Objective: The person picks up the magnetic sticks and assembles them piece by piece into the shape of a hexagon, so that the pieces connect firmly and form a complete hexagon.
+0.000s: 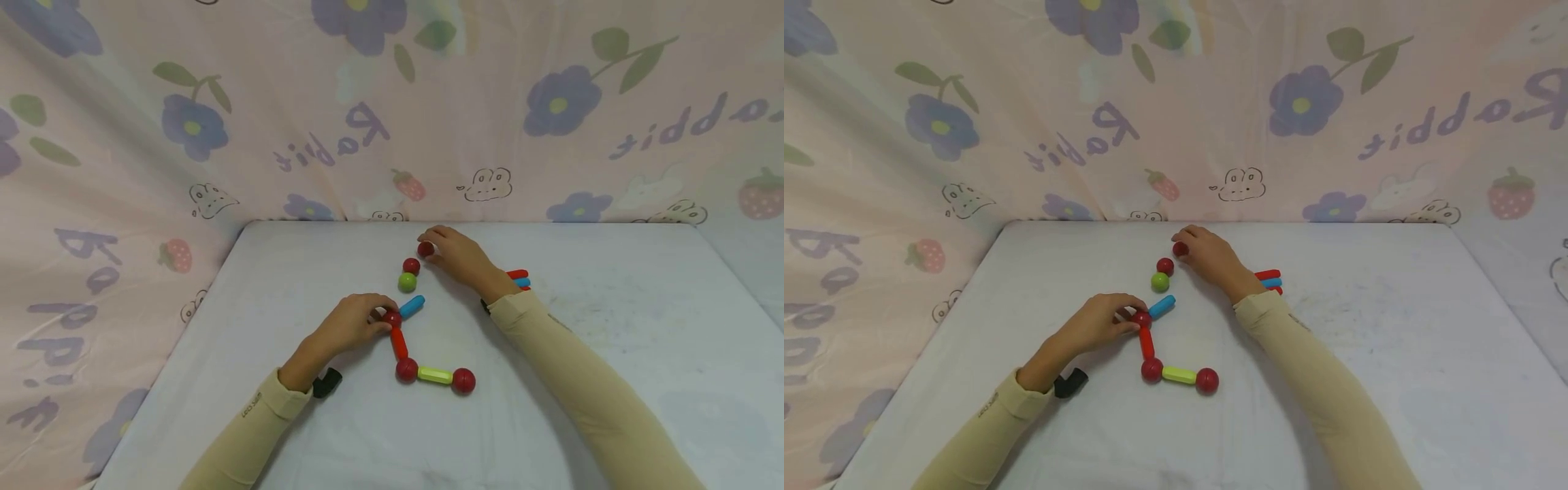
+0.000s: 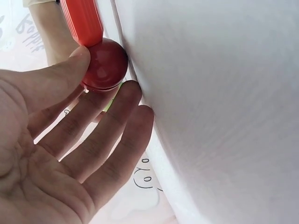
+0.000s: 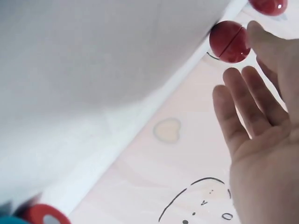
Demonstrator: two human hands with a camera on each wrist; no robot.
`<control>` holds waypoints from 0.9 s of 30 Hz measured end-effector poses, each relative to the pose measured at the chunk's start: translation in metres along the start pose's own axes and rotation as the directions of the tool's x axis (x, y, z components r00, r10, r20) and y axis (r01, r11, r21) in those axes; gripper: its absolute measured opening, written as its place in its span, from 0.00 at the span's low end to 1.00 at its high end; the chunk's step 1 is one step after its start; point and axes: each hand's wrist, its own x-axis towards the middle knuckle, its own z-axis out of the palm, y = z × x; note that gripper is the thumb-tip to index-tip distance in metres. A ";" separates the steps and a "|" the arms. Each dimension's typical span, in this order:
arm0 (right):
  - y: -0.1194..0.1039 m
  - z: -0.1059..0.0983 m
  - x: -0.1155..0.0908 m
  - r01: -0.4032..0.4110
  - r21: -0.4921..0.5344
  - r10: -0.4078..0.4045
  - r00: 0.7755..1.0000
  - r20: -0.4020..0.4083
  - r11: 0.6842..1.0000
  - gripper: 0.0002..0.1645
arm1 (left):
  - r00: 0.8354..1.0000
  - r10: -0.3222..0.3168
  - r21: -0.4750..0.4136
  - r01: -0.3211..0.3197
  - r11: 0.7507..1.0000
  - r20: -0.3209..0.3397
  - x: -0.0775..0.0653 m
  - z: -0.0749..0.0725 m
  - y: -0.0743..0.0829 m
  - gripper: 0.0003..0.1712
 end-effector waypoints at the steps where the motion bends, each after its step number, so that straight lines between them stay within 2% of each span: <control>1: 0.001 0.000 0.001 -0.013 0.006 0.013 1.000 0.017 1.000 0.25 | 1.000 -0.001 0.000 0.001 1.000 -0.001 0.000 0.000 0.000 0.19; 7: 0.003 0.000 0.005 -0.058 0.033 0.055 0.994 0.095 0.998 0.25 | 1.000 0.002 0.006 -0.002 1.000 -0.008 0.000 0.001 -0.001 0.19; 15: 0.005 -0.001 0.005 -0.171 0.094 0.155 0.975 0.160 0.981 0.24 | 1.000 -0.009 0.006 0.009 1.000 -0.007 0.002 0.001 -0.002 0.19; 22: 0.005 -0.002 0.005 -0.168 0.097 0.151 0.976 0.155 0.981 0.24 | 1.000 -0.016 -0.004 0.016 1.000 -0.007 0.002 0.001 0.000 0.19; 27: 0.005 -0.002 0.002 -0.133 0.064 0.123 0.982 0.147 0.989 0.25 | 1.000 -0.009 -0.001 0.009 1.000 -0.004 0.002 0.001 0.000 0.19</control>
